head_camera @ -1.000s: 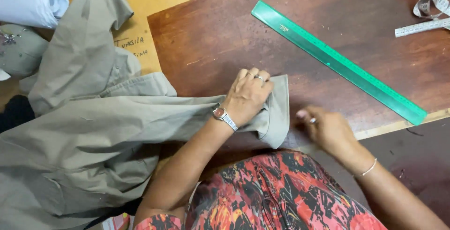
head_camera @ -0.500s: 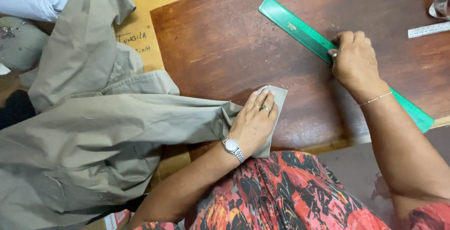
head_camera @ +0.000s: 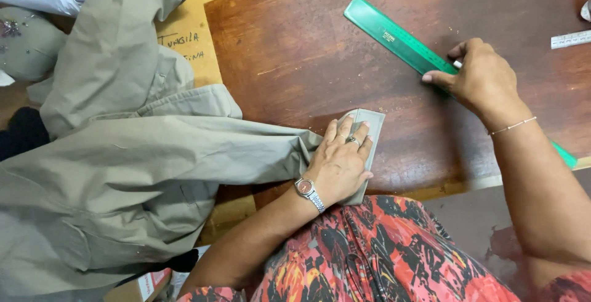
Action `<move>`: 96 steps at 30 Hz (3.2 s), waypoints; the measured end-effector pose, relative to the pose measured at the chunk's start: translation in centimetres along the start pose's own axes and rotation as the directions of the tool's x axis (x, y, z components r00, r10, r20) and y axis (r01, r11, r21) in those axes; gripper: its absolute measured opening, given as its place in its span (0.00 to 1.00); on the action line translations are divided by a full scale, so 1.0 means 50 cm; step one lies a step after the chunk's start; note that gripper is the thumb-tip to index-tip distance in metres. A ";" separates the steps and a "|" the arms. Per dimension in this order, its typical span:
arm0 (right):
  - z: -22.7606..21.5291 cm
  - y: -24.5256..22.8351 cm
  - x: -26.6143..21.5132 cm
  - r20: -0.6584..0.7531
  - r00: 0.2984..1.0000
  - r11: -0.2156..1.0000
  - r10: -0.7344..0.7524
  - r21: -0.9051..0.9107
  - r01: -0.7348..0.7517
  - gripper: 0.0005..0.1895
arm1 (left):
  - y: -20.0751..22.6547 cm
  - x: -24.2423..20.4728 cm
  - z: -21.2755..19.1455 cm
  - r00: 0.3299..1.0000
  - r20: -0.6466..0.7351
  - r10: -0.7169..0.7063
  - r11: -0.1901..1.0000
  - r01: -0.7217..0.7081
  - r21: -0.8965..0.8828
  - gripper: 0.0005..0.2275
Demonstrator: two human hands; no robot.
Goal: Marking sewing lines on a pair of khaki trousers using a ruler and chalk on a workbench
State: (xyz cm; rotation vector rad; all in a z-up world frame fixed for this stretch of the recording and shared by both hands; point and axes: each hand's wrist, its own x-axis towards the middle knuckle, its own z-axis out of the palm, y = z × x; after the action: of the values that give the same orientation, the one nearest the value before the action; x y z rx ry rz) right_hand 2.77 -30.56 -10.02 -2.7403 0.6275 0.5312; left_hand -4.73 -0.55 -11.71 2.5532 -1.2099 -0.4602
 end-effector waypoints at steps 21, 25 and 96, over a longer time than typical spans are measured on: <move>-0.030 0.236 -0.121 0.033 0.968 0.905 -0.250 -0.349 0.246 0.17 | 0.011 -0.027 0.003 0.995 -0.092 0.025 0.999 -0.022 0.029 0.33; -0.016 0.233 -0.165 0.152 0.975 0.924 -0.163 -0.323 0.205 0.16 | 0.017 -0.033 -0.009 0.981 -0.185 0.052 0.998 -0.056 -0.018 0.24; 0.154 -0.083 -0.113 -0.097 0.884 0.631 -0.458 0.664 0.400 0.04 | 0.008 -0.020 0.009 0.984 -0.161 0.076 0.997 -0.073 0.026 0.37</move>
State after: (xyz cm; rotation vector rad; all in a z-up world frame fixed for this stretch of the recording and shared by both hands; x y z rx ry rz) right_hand -2.27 -22.26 -13.81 -2.0395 0.0738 0.2242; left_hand -5.81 -0.05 -11.79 2.4962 -1.2506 -0.2209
